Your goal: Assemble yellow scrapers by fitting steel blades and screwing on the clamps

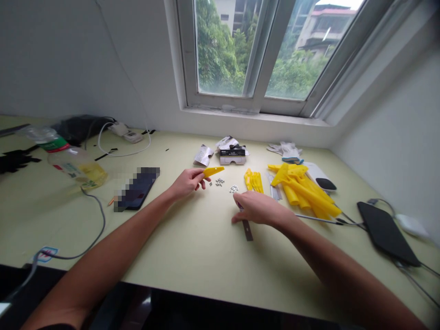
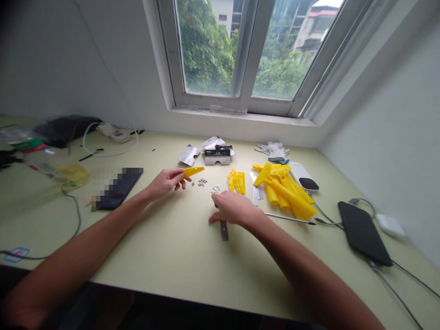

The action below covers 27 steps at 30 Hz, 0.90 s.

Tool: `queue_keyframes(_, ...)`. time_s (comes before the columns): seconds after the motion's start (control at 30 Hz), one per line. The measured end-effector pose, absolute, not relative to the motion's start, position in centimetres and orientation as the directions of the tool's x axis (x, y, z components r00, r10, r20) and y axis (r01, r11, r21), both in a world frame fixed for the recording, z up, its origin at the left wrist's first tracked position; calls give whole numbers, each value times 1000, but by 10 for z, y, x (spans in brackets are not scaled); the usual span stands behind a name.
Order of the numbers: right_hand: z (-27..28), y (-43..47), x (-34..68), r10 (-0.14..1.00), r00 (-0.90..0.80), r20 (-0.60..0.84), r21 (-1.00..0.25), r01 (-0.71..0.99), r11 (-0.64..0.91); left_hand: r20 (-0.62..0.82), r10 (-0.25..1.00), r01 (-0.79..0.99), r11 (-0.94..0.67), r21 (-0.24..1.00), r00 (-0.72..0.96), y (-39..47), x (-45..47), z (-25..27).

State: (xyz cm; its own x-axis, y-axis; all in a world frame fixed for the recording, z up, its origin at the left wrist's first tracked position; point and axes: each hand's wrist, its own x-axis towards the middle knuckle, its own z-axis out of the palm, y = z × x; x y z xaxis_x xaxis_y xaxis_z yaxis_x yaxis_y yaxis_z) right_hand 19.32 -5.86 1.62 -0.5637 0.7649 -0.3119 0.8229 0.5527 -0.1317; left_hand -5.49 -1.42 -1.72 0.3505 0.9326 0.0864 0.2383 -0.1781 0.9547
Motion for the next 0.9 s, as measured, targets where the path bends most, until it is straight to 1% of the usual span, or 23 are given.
queue_keyframes(0.13, 15, -40, 188, 831, -519, -202, -55, 853, 519, 96, 927, 239, -192, 952, 363, -15, -55, -22)
queue_keyframes(0.23, 17, -33, 190, 848, -512, -139, -37, 858, 512, 110, 919, 277, -226, 934, 380, -17, -54, -24)
queue_keyframes(0.3, 21, -34, 197, 851, -516, -99, -47, 857, 513, 115, 916, 292, -238, 926, 383, -19, -52, -22)
queue_keyframes(0.37, 25, -40, 207, 834, -545, -93, -91, 838, 538, 107, 919, 288, -228, 930, 380, -21, -51, -20)
queue_keyframes(0.4, 26, -45, 212, 814, -570, -112, -127, 821, 557, 97, 921, 289, -216, 933, 377, -22, -50, -20)
queue_keyframes(0.53, 27, -70, 225, 716, -657, -237, -283, 751, 596, 55, 922, 285, -174, 943, 382, -23, -47, -23)
queue_keyframes(0.6, 23, -79, 226, 700, -664, -262, -327, 744, 583, 65, 915, 274, -187, 944, 399, -24, -45, -26)
queue_keyframes(0.67, 20, -84, 226, 697, -663, -275, -355, 743, 567, 91, 912, 307, -227, 924, 400, -24, -40, -28)
queue_keyframes(0.73, 18, -84, 226, 697, -660, -282, -365, 745, 558, 147, 917, 407, -303, 862, 371, -24, -31, -27)
queue_keyframes(0.77, 17, -83, 227, 697, -658, -285, -361, 747, 558, 194, 915, 472, -354, 807, 354, -24, -25, -25)
queue_keyframes(0.83, 17, -81, 231, 702, -650, -292, -342, 756, 558, 321, 880, 601, -473, 644, 350, -22, -6, -20)
queue_keyframes(0.9, 17, -79, 237, 709, -635, -308, -324, 771, 549, 430, 804, 696, -581, 422, 410, -18, 17, -14)
